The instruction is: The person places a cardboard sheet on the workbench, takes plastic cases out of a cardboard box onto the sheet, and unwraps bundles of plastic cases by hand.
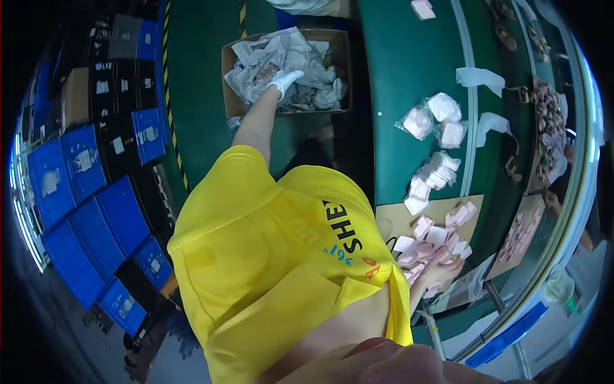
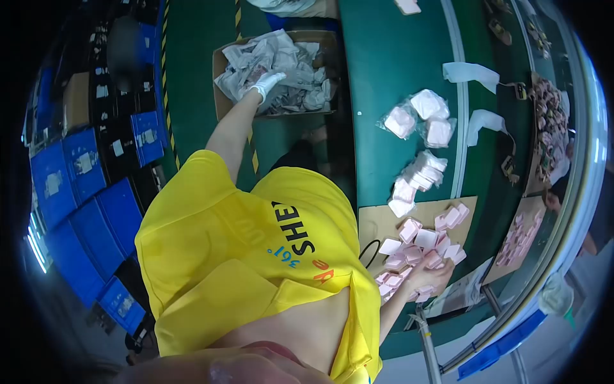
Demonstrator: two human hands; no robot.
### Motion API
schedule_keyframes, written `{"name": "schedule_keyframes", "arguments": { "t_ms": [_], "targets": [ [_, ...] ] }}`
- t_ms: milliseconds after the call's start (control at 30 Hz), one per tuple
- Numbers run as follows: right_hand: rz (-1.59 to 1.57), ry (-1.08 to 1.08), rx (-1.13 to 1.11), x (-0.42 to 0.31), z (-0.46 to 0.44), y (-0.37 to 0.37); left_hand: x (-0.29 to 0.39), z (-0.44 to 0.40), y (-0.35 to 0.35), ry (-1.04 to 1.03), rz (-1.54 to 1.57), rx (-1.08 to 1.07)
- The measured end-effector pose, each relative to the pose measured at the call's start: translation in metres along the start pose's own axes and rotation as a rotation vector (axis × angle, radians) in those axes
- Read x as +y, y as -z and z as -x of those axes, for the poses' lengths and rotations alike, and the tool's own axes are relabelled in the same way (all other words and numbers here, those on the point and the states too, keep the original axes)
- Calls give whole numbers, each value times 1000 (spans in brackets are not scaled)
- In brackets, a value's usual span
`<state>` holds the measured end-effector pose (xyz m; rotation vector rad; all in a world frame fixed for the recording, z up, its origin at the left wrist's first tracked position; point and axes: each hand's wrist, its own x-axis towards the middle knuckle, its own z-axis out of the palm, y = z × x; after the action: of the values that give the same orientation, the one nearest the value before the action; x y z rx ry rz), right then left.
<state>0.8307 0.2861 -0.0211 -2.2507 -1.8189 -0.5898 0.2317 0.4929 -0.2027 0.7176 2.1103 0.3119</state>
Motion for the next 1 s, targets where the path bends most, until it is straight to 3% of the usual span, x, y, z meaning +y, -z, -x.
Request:
{"name": "schedule_keyframes", "arguments": {
  "t_ms": [67,100,133,167,200,233,267,333,400,467,500,567,633,667,733,800,900,933,967,1000],
  "targets": [
    [-623,-233,-427,-75,-28,35,6,2,-9,146,548,-193],
    [-775,-212,-575,-98,-28,42,7,0,-13,213,819,-292],
    [-926,-193,-720,-114,-28,49,4,-8,-17,215,818,-305],
    [-915,-200,-713,-129,-35,58,-4,-26,-20,136,479,-134],
    [-885,-75,-705,-142,-45,69,-12,-48,-22,48,140,37],
    [-851,47,-692,-154,-56,82,-22,-77,-22,-2,-142,2],
    [-814,162,-677,-162,-69,92,-26,-99,-20,-60,-427,-29],
    [-866,168,-576,-164,-95,108,4,-57,-3,11,-186,172],
    [-967,255,-368,-165,-128,131,-3,-78,-9,-64,-301,268],
    [-1118,271,-87,-173,-160,165,29,-42,0,-1,-550,139],
    [-1224,234,87,-178,-171,185,11,-78,-10,-19,-600,20],
    [-1651,376,188,-179,-193,233,-8,-109,-29,-142,-1156,-28],
    [-1645,370,185,-183,-203,282,34,-97,-41,-284,-1299,-187],
    [-1618,364,268,-183,-204,296,65,-73,-33,150,-490,-389],
    [-1149,344,110,-180,-204,315,144,13,-6,-209,-1212,-829],
    [-1153,285,187,-207,-216,316,228,123,26,-957,-1208,-742],
    [-1239,165,205,-224,-222,318,302,288,91,-1728,-257,-578],
    [-1278,132,200,-230,-232,316,310,341,115,-1844,-28,-342],
    [-1323,101,196,-228,-221,322,310,358,119,-1888,344,-357],
    [-1373,70,196,-239,-225,324,327,393,119,-2110,734,-371]
  ]
}}
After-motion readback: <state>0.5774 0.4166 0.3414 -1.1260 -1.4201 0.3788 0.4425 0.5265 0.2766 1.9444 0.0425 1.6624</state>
